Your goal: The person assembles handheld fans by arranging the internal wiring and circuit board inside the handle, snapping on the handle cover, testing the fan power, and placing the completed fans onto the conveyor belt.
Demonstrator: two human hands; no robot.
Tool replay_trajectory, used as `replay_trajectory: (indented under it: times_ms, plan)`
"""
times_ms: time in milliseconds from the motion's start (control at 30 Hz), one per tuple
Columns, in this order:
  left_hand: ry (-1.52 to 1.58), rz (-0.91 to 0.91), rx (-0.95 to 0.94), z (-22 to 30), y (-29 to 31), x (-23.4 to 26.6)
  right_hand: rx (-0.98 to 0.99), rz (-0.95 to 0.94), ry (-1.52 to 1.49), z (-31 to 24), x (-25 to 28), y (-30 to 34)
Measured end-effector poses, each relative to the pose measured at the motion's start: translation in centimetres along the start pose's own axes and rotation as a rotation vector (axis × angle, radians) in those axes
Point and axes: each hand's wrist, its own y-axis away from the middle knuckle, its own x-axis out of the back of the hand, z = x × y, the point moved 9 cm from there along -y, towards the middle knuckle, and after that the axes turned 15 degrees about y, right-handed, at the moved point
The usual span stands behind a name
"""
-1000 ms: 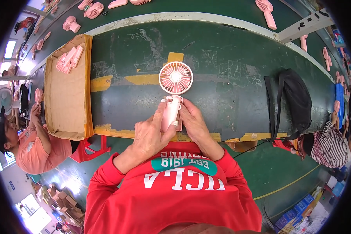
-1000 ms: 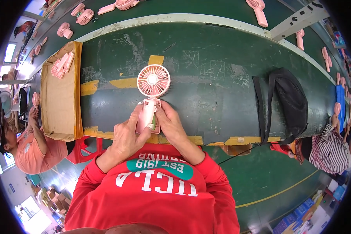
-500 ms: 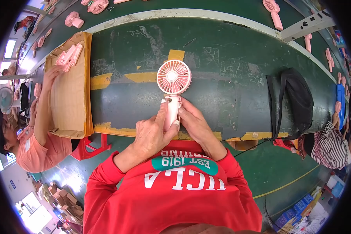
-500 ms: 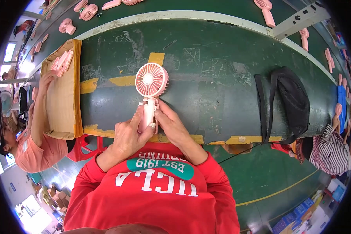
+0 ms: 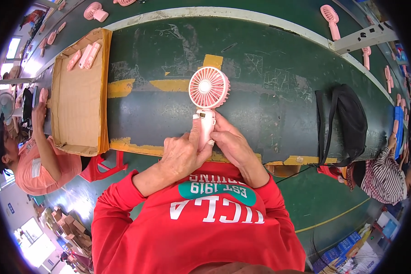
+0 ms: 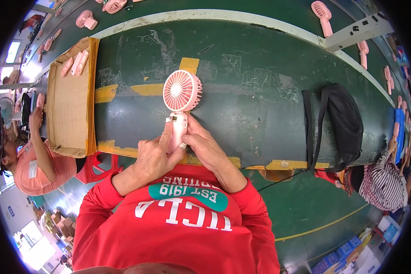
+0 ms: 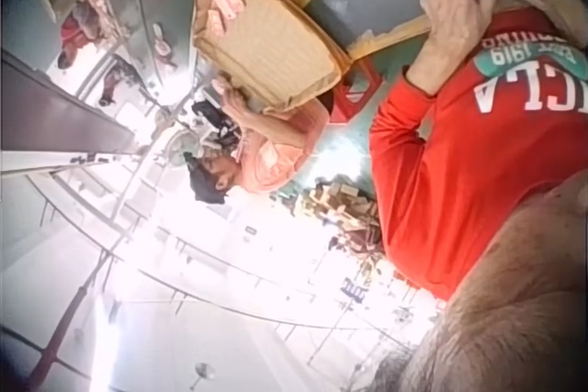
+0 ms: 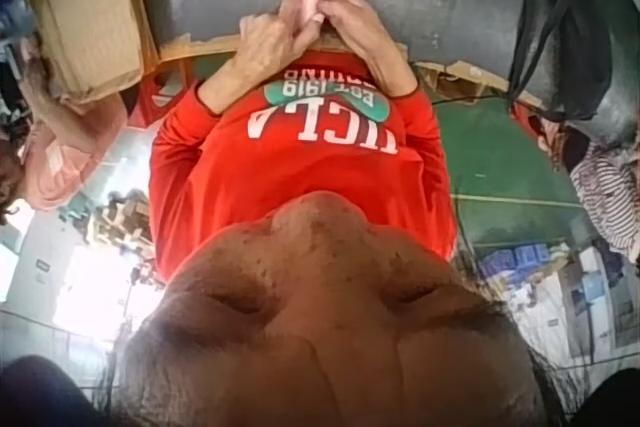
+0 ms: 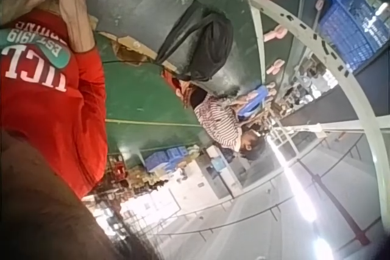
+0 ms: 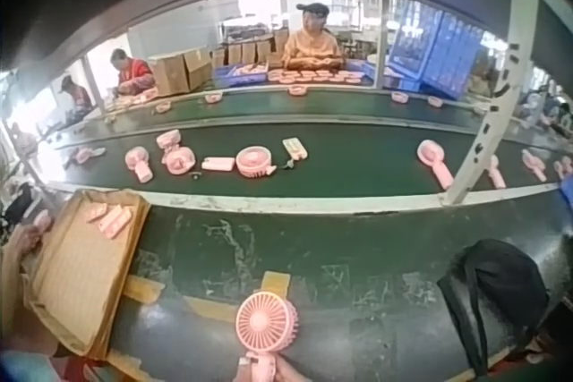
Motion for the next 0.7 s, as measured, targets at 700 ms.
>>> replay_trajectory:
  times_ms: [700]
  plan:
    - [0.934, -0.258, 0.344, -2.4, -1.0, -2.3, 0.19, 0.177, -0.038, -2.0, 0.5, 0.8]
